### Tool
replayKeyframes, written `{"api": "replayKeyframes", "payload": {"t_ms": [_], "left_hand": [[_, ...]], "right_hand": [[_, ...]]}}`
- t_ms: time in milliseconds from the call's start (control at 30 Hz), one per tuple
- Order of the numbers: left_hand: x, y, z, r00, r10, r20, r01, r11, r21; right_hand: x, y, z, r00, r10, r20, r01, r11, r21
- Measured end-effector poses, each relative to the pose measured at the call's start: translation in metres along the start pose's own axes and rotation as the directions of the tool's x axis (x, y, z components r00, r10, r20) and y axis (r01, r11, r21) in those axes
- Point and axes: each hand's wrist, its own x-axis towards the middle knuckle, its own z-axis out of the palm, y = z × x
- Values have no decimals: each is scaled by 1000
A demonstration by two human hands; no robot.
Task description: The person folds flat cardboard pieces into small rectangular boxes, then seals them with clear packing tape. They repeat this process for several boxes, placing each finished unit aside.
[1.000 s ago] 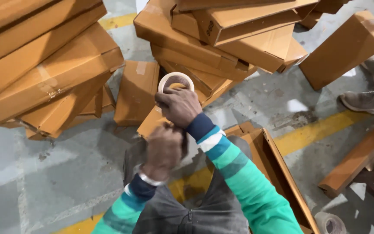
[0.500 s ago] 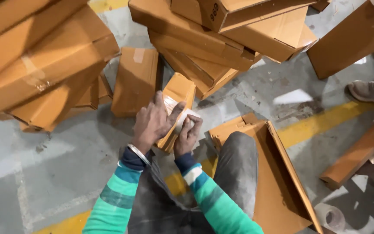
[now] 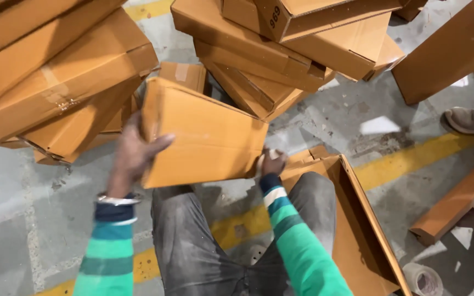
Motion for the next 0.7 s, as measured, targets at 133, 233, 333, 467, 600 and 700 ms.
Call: {"api": "replayKeyframes", "payload": {"t_ms": [133, 233, 333, 467, 600, 700], "left_hand": [[-32, -16, -41, 997, 52, -63, -67, 964, -257], [-54, -31, -53, 985, 101, -138, -146, 919, -365], [-60, -79, -56, 975, 120, -185, -195, 865, -463], [-55, -209, -44, 986, -48, -157, -75, 721, -689], [-50, -119, -23, 976, -36, -213, -102, 792, -601], [-47, -66, 0, 913, 164, -374, -256, 944, -210]], "right_hand": [[66, -61, -40, 923, -345, 171, 258, 884, 390], [63, -152, -103, 790, -462, 402, 230, 832, 505], [74, -213, -144, 685, -485, 544, 181, 837, 517], [83, -285, -191, 553, -605, 573, 184, 759, 625], [52, -364, -252, 504, -679, 534, 354, 726, 590], [-8, -400, -269, 328, -824, 462, 751, 524, 401]]}}
